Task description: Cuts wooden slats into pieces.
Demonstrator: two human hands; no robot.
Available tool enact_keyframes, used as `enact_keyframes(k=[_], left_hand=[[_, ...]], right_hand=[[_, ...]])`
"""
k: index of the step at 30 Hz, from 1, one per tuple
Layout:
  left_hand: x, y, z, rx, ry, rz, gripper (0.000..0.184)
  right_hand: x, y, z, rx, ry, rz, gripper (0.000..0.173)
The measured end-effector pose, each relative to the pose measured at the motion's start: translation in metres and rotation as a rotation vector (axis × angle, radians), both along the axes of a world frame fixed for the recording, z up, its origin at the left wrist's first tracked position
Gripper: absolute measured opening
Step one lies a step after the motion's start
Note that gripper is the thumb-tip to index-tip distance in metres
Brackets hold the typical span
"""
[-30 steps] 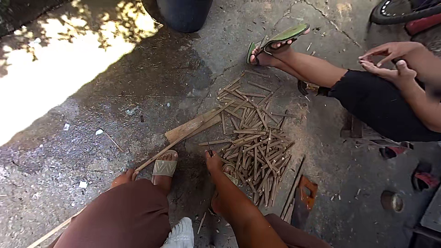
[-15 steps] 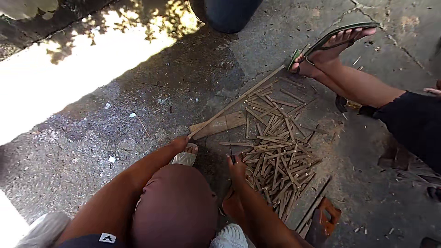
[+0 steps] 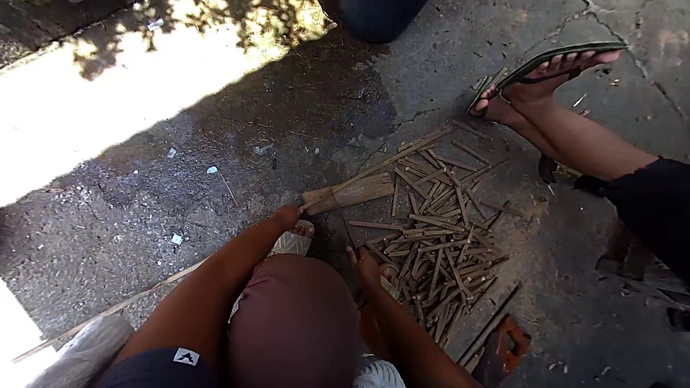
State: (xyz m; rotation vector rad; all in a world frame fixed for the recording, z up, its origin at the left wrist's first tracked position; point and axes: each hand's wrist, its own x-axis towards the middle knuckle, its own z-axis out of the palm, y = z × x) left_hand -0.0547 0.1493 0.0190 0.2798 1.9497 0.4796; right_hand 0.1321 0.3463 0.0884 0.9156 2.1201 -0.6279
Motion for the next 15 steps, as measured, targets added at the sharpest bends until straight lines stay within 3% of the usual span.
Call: enact_keyframes(k=[4,7,10,15], left_hand=[[0.004,-0.001,-0.002,-0.033,0.044,0.036,0.052],[0.003,-0.030,0.006,-0.019,0.249,0.070,0.056],[0.009,-0.100,0.012,0.006,0.414,0.178,0.053],[0.055,-0.239,0.033,-0.290,0.361,0.186,0.058]], right_hand=[[-0.009,-0.007,-0.003,-0.043,-0.076,-0.019,0.060],[-0.012,-0.005,-0.005,-0.074,-0.092,-0.025,0.059],[-0.010,0.001,-0.006,-0.088,-0.083,-0.015,0.060],[-0.012,0.007,0.000,-0.071,-0.091,0.046,0.060]])
